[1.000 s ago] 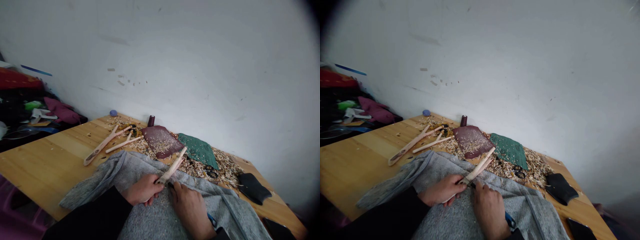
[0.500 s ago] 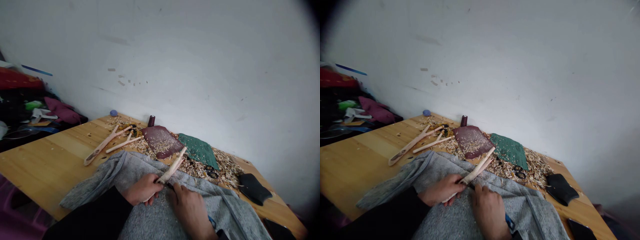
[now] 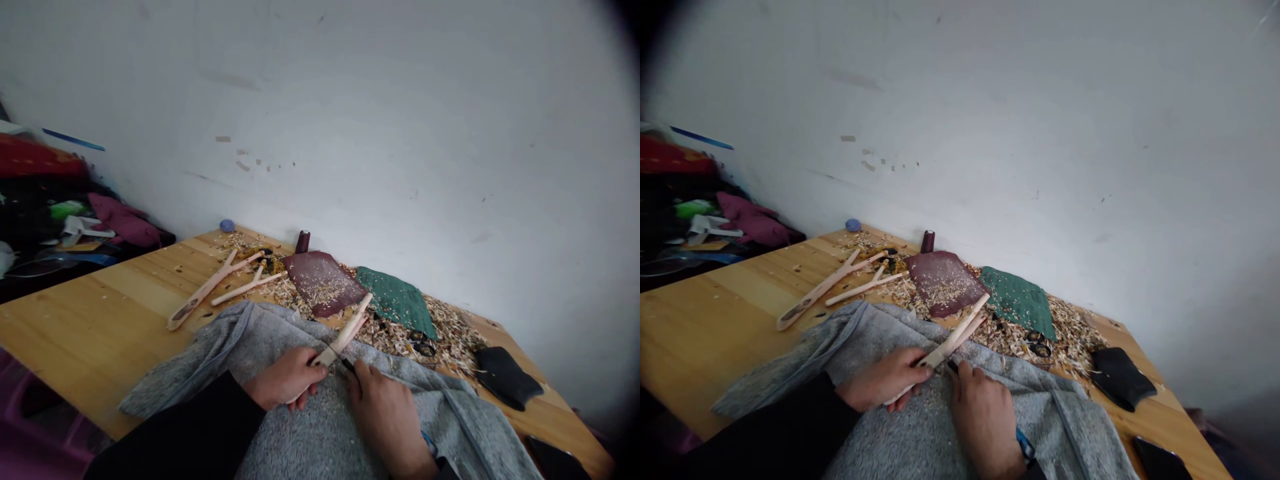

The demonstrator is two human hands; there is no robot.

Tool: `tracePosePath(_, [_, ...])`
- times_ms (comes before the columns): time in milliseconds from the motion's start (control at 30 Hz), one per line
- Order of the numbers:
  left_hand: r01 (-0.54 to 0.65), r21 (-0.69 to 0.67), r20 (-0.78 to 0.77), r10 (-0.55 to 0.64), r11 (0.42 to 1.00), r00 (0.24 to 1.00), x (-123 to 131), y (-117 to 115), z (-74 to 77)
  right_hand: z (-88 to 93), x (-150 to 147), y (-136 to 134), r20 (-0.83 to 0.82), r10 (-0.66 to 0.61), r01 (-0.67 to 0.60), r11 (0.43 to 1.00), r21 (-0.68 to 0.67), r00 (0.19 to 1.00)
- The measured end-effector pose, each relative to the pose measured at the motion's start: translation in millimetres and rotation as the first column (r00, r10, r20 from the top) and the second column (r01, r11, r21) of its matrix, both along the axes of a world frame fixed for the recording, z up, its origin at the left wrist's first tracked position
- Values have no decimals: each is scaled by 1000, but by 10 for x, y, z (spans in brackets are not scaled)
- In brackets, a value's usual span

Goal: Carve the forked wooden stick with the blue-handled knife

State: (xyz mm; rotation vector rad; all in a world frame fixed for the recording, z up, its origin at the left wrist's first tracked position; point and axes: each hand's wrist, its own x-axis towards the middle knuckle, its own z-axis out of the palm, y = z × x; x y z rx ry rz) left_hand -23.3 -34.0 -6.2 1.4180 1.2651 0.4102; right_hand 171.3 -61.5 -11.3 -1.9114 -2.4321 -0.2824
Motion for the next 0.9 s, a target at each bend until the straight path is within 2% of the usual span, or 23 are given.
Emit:
tracePosePath(300, [11, 27, -2, -11, 1000, 1000, -9, 21, -81, -13, 12, 7, -3, -2, 2, 1000, 0, 1000])
tracePosePath(467, [16, 16, -10, -15, 1000, 1000, -7, 12, -47, 14, 44, 30, 12, -53, 53, 999, -8, 999])
tracePosePath(733, [6, 19, -1, -6, 1000, 1000, -1, 14, -68, 2, 60, 54, 1, -66, 66, 997, -39, 998])
tracePosePath(900, [15, 25, -12, -15, 1000, 1000, -1, -11, 14, 42, 81, 72, 17, -120, 121, 992, -45, 993])
